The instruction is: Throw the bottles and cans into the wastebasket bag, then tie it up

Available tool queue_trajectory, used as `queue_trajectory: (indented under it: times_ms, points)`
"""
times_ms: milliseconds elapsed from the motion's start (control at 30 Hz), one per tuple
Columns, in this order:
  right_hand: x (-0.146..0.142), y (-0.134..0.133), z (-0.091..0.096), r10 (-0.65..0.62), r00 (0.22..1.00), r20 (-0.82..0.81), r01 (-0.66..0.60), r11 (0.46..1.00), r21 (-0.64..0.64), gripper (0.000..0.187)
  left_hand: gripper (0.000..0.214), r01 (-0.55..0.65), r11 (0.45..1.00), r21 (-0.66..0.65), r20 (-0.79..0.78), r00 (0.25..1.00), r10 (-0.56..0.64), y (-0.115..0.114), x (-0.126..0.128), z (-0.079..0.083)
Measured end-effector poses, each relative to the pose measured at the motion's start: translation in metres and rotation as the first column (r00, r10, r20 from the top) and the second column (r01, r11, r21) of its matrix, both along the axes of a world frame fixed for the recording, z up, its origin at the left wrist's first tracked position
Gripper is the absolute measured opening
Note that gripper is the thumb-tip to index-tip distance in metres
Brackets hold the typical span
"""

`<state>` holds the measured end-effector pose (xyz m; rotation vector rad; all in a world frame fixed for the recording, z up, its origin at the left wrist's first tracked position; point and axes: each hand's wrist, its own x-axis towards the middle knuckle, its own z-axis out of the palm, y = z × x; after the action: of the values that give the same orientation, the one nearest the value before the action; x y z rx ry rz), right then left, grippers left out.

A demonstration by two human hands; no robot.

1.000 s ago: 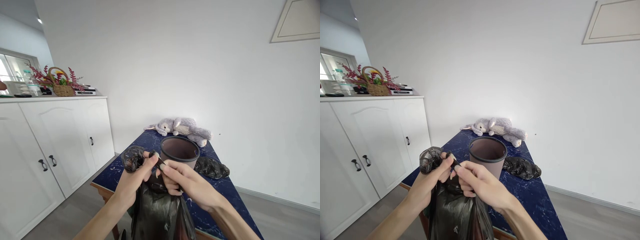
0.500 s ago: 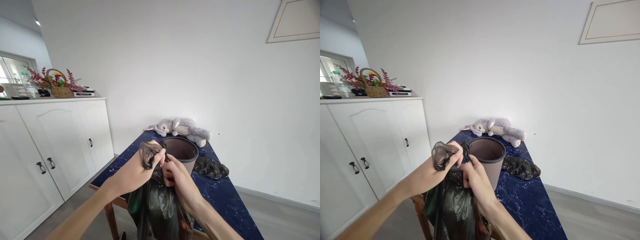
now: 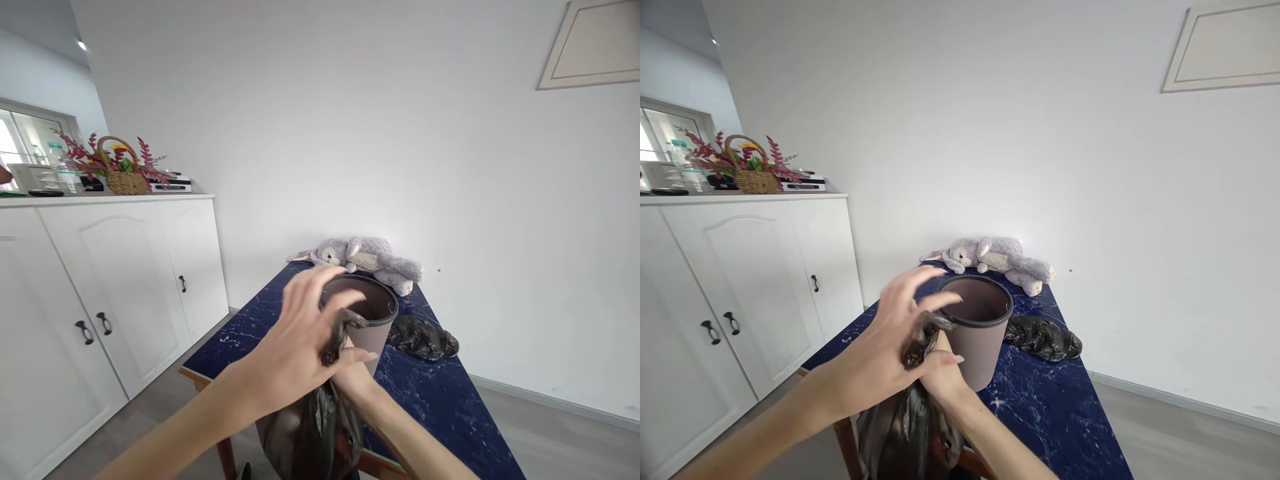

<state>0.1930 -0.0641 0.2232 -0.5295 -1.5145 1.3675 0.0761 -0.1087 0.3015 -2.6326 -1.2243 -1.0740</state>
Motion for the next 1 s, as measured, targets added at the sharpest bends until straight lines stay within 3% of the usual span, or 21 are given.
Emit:
queue_trajectory:
  times_ms: [67, 133, 200, 267, 367, 467, 533, 633, 767, 900, 1000]
  points:
    - [-0.002, 0.003, 0.004, 0.034, 0.994, -0.106, -0.046, 0.992, -0.115, 0.056, 0.092, -0.176, 0.979, 0.098, 0.183, 0.971, 0.157, -0.004, -0.005, -0.022]
    - [-0.002, 0.006, 0.013, 0.102, 0.981, -0.163, -0.144, 0.951, -0.275, 0.059, 0.116, -0.322, 0.934, 0.155, 0.355, 0.9, 0.251, -0.006, -0.008, -0.044]
    - [0.001, 0.008, 0.022, 0.135, 0.98, -0.147, -0.184, 0.897, -0.403, 0.057, 0.126, -0.371, 0.922, 0.115, 0.427, 0.856, 0.291, -0.008, -0.007, -0.063]
    - [0.005, 0.011, 0.027, 0.095, 0.99, -0.104, -0.132, 0.882, -0.452, 0.051, 0.127, -0.345, 0.938, -0.045, 0.442, 0.835, 0.328, -0.009, -0.005, -0.073]
    - [0.015, 0.013, 0.03, 0.077, 0.996, -0.037, -0.085, 0.927, -0.365, 0.047, 0.115, -0.247, 0.926, -0.285, 0.456, 0.815, 0.358, -0.009, -0.003, -0.072]
    - [0.027, 0.014, 0.033, 0.117, 0.992, 0.04, -0.108, 0.977, -0.182, 0.046, 0.09, -0.136, 0.906, -0.401, 0.47, 0.818, 0.331, -0.008, -0.007, -0.061]
    - [0.037, 0.015, 0.038, 0.133, 0.983, 0.127, -0.114, 0.982, -0.149, 0.045, 0.06, -0.085, 0.886, -0.455, 0.442, 0.843, 0.307, -0.004, -0.01, -0.054]
    - [0.053, 0.019, 0.05, 0.27, 0.931, 0.248, -0.217, 0.951, -0.22, 0.051, 0.012, -0.032, 0.88, -0.475, 0.367, 0.901, 0.231, 0.007, -0.015, -0.051]
    - [0.076, 0.026, 0.06, 0.368, 0.831, 0.416, -0.32, 0.93, -0.182, 0.051, 0.017, 0.028, 0.894, -0.448, 0.335, 0.932, 0.139, 0.027, -0.02, -0.056]
    - [0.094, 0.032, 0.061, 0.236, 0.751, 0.616, -0.336, 0.94, 0.05, 0.031, 0.019, 0.053, 0.877, -0.477, 0.348, 0.928, 0.133, 0.042, -0.026, -0.062]
    - [0.101, 0.035, 0.052, 0.17, 0.76, 0.627, -0.333, 0.931, 0.151, 0.021, 0.019, 0.079, 0.866, -0.495, 0.389, 0.911, 0.14, 0.047, -0.028, -0.065]
